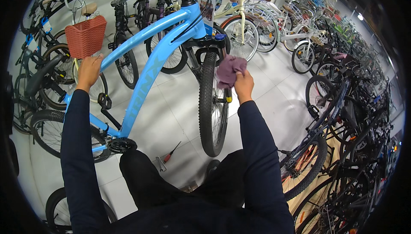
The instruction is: The person wipes the crankset, chainring, and handlebar of a light blue bicycle with a purple cloth. They then wipe the front wheel rim and tire while holding the wheel steady.
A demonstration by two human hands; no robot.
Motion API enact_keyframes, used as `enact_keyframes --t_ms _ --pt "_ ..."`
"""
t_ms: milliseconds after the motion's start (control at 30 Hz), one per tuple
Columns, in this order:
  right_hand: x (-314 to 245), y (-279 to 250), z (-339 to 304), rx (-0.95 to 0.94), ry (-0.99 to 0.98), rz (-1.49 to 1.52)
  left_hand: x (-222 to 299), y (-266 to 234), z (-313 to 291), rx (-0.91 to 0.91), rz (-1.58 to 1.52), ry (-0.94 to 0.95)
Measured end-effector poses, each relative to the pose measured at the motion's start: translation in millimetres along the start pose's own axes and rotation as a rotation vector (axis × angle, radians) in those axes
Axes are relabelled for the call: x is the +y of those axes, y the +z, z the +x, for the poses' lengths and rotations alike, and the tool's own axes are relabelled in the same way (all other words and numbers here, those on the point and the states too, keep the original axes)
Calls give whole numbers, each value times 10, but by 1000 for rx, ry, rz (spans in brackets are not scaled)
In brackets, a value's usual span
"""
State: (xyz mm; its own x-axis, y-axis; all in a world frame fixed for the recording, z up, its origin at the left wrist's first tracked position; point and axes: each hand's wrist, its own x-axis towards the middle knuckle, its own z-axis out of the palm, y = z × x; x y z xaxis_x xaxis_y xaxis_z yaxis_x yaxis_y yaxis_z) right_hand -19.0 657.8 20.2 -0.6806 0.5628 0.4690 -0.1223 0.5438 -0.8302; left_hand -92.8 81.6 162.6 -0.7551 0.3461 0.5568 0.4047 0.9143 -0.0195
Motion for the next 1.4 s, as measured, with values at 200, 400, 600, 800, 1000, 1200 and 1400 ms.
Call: enact_keyframes --t_ms 200,400,600,800,1000,1200,1400 --pt "200 26 -128 -73 187 144 -34 44 6 -3 74 12" --pt "-173 277 -517 -52 99 178 -147 119 9 -5 94 58" --pt "-328 170 -1271 -334 221 231 -342 265 32 54 175 190" --pt "-102 -177 -2284 -391 269 68 -388 258 36 -17 -17 54" --pt "435 -409 -3004 -648 304 -257 -440 273 35 -48 -384 -121" --pt "890 -217 -3198 -797 422 -363 -645 422 59 70 53 182" --pt "423 -177 -2700 -552 750 226 -540 341 -105 187 189 330"
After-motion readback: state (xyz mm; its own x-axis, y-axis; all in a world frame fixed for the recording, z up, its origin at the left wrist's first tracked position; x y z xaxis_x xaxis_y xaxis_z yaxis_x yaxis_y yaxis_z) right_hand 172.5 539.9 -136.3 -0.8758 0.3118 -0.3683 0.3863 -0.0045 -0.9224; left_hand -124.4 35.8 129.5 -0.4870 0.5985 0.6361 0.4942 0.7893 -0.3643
